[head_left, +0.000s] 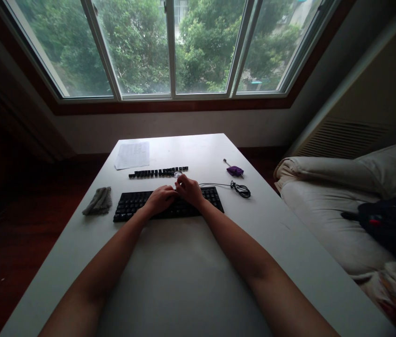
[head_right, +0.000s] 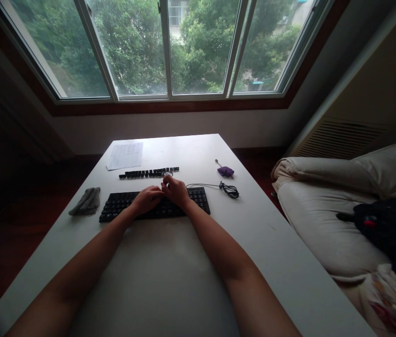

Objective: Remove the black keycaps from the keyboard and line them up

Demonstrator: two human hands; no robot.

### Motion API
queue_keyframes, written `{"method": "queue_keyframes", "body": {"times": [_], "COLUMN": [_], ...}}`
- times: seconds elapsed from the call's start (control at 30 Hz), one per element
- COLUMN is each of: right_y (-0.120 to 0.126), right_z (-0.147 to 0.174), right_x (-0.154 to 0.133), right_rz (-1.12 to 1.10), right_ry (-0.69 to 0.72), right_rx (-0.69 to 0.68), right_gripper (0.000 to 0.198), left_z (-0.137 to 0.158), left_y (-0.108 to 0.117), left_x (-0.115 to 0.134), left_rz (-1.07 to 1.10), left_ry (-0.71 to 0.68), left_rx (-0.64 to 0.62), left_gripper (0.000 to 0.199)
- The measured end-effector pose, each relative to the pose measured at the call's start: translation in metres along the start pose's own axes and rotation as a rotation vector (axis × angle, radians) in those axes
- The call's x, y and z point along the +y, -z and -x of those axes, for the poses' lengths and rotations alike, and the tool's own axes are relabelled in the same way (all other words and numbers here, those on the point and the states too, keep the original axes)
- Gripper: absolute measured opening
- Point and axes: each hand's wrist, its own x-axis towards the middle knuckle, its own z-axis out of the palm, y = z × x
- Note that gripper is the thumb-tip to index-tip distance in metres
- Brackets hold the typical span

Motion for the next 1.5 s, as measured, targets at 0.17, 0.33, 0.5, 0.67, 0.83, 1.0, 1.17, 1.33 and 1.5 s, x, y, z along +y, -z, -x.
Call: {"method": "queue_keyframes", "body": {"times": [0.17,0.33,0.5,0.67,0.83,1.0,1.17,1.33,1.5], "right_y": [-0.002,-0.003,-0.001,-0.002,-0.009,-0.014,-0.016,-0.017,-0.017], "right_z": [-0.004,-0.005,0.001,-0.002,-0.011,-0.011,-0.015,-0.014,-0.014], "right_x": [0.007,0.012,0.003,0.007,0.025,0.032,0.04,0.041,0.039], "right_rz": [-0.15,-0.255,-0.139,-0.184,-0.396,-0.398,-0.447,-0.476,-0.444], "right_ry": [-0.125,-0.174,-0.01,-0.063,-0.351,-0.403,-0.552,-0.515,-0.57], "right_rx": [0.044,0.1,0.029,0.071,0.097,0.14,0.087,0.108,0.143], "right_gripper": [0.014,0.017,0.017,0.016,0.019,0.02,0.022,0.024,0.023], "left_z": [0.001,0.001,0.0,-0.001,0.0,0.0,0.001,0.0,-0.001], "left_y": [0.001,0.001,0.004,0.008,0.007,0.007,0.008,0.008,0.008], "left_x": [0.001,0.001,0.003,0.008,0.009,0.009,0.011,0.011,0.01], "left_rz": [-0.024,-0.027,-0.073,-0.172,-0.12,-0.102,-0.124,-0.114,-0.112], "left_ry": [-0.018,-0.013,-0.042,-0.079,-0.068,-0.072,-0.07,-0.059,-0.072], "left_rx": [-0.016,-0.015,-0.032,-0.051,-0.035,-0.036,-0.037,-0.044,-0.069], "left_gripper": [0.025,0.025,0.028,0.031,0.029,0.028,0.028,0.027,0.032]}}
